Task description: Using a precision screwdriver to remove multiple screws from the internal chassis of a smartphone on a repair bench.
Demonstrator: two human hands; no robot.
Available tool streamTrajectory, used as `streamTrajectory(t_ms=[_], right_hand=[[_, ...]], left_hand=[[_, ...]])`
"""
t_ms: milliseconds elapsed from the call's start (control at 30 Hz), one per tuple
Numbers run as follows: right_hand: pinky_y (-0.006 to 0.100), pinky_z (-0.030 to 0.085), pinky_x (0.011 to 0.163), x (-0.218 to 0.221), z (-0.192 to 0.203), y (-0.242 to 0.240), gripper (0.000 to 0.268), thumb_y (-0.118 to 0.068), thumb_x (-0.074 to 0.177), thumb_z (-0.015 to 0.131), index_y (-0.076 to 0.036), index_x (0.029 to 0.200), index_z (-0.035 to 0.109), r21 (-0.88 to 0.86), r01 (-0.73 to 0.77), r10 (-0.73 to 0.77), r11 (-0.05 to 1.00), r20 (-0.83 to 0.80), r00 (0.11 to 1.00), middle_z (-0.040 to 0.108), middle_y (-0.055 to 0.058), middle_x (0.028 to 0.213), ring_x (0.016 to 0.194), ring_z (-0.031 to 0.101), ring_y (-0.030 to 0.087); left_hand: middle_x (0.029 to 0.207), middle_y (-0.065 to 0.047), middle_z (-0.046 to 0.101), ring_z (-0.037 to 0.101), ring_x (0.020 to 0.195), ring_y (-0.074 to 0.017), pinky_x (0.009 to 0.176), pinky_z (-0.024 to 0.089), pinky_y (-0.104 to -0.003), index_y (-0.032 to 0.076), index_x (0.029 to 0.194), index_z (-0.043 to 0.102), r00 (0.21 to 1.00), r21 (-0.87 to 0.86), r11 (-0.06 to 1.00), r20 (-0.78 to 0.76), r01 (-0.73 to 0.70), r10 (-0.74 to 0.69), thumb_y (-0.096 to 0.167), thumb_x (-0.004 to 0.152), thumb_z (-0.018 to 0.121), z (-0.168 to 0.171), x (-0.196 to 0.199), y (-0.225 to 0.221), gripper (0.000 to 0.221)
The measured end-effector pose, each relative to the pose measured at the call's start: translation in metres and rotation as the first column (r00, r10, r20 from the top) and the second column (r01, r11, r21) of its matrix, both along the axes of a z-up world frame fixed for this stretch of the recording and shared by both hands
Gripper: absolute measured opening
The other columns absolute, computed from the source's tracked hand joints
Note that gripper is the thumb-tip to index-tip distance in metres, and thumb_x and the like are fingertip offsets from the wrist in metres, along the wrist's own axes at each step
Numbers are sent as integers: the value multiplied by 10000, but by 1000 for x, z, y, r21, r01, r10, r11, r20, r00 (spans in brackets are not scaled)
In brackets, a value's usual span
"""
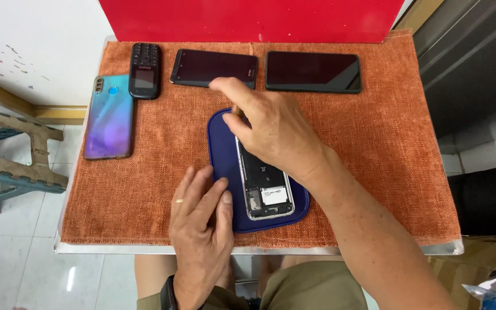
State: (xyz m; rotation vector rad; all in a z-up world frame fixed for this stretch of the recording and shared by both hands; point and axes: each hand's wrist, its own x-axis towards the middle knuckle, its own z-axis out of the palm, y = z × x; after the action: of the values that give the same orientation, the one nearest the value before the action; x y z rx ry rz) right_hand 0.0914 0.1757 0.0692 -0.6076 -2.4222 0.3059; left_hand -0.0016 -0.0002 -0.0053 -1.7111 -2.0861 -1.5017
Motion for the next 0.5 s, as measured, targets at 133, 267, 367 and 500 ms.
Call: streamTrajectory(t_ms=[133, 267, 367, 500], right_hand=[[416, 494, 486, 2, 1, 0, 358, -11, 947, 634, -124, 1277, 556, 12, 28, -28, 1000, 11, 1000, 642, 17, 715, 555, 638, 236], [418, 607, 758, 0, 2, 0, 491, 24, 940, 607, -100, 1406, 515, -90, -94, 93, 991, -19, 996, 761, 120, 1010, 876, 760, 283], [420, 606, 656, -5, -2, -1, 427, -34, 956, 688, -84, 1352, 537, 5, -29, 29, 1000, -22, 999, 762, 112, 956, 776, 756, 279], [323, 619, 570, -3, 5, -5, 457, 83, 940, 607, -68, 1367, 552, 2, -116, 116, 993, 33, 993, 702, 45, 852, 664, 692, 197]], left_hand=[[955, -108, 595, 555, 894, -261, 823, 445, -361, 33, 1084, 742, 997, 63, 998, 75, -6, 2, 91, 984, 638, 10, 3, -9, 156], [561, -31, 314, 289, 530, -172, 562, 262, -344, 79, 573, 358, 976, 210, 978, 210, 6, -51, 84, 927, 621, 17, -2, -11, 441], [939, -14, 453, 363, 957, -307, 861, 311, -482, 157, 858, 507, 979, 162, 966, -61, 200, -193, 250, 908, 701, 3, -9, -10, 221], [1308, -39, 694, 446, 1406, -474, 1143, 283, -702, 186, 1130, 749, 866, 11, 908, -305, 418, -395, 600, 881, 748, 16, -7, -6, 482]])
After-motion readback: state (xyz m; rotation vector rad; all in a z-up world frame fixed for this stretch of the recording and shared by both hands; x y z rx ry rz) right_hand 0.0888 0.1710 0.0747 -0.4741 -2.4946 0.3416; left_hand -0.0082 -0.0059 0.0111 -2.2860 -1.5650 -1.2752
